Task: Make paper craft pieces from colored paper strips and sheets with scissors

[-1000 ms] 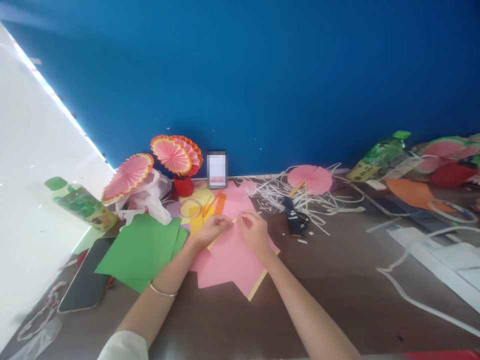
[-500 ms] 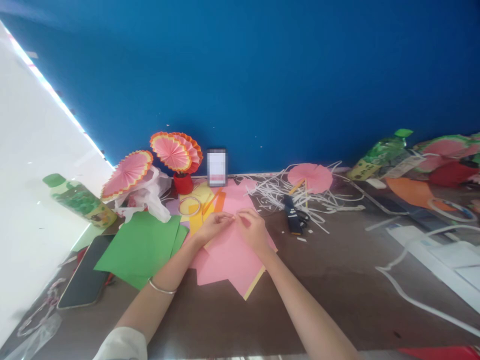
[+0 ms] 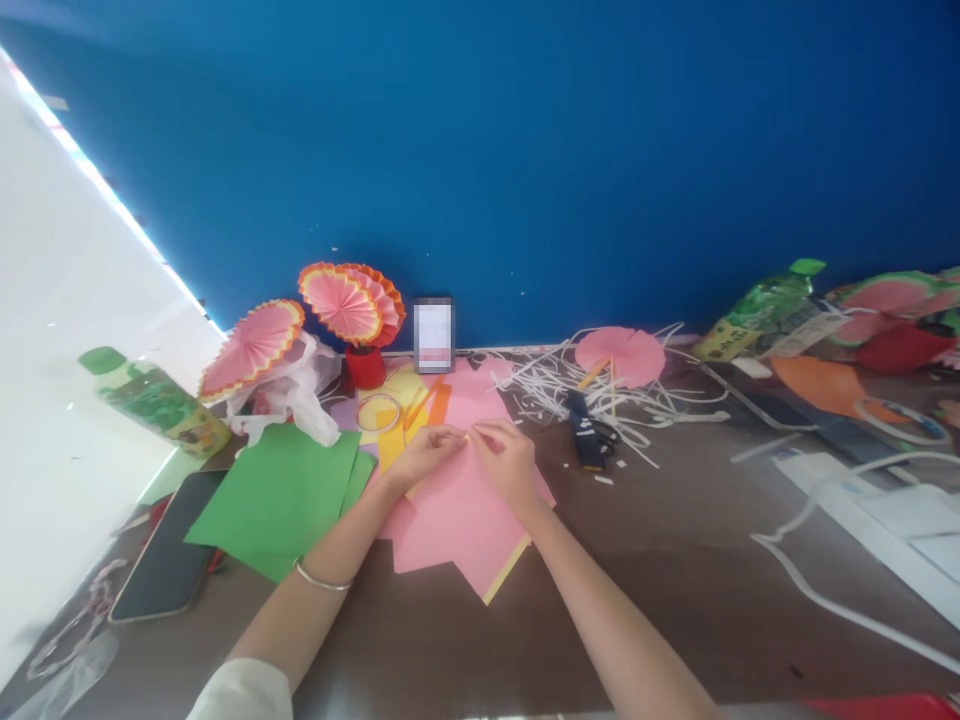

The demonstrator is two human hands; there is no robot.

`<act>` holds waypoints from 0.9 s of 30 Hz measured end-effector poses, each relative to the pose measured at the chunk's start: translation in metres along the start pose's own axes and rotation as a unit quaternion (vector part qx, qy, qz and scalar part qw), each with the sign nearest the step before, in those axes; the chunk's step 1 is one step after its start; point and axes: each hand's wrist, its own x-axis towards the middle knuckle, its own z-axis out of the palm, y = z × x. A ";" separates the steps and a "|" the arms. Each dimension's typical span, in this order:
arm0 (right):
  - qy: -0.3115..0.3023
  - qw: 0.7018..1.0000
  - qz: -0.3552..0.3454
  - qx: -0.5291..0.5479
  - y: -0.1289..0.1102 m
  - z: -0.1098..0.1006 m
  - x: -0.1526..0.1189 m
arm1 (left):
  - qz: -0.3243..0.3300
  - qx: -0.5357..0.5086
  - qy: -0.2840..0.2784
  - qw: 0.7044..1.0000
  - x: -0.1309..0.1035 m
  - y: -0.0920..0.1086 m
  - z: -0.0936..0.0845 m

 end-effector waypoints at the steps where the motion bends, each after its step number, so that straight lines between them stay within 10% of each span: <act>1: 0.001 1.000 0.010 0.004 -0.001 0.000 0.000 | 0.000 0.005 0.002 1.000 0.000 0.000 0.000; 27: -0.132 0.980 0.101 0.113 0.007 -0.011 0.012 | 0.001 0.071 -0.003 0.997 -0.004 0.005 0.006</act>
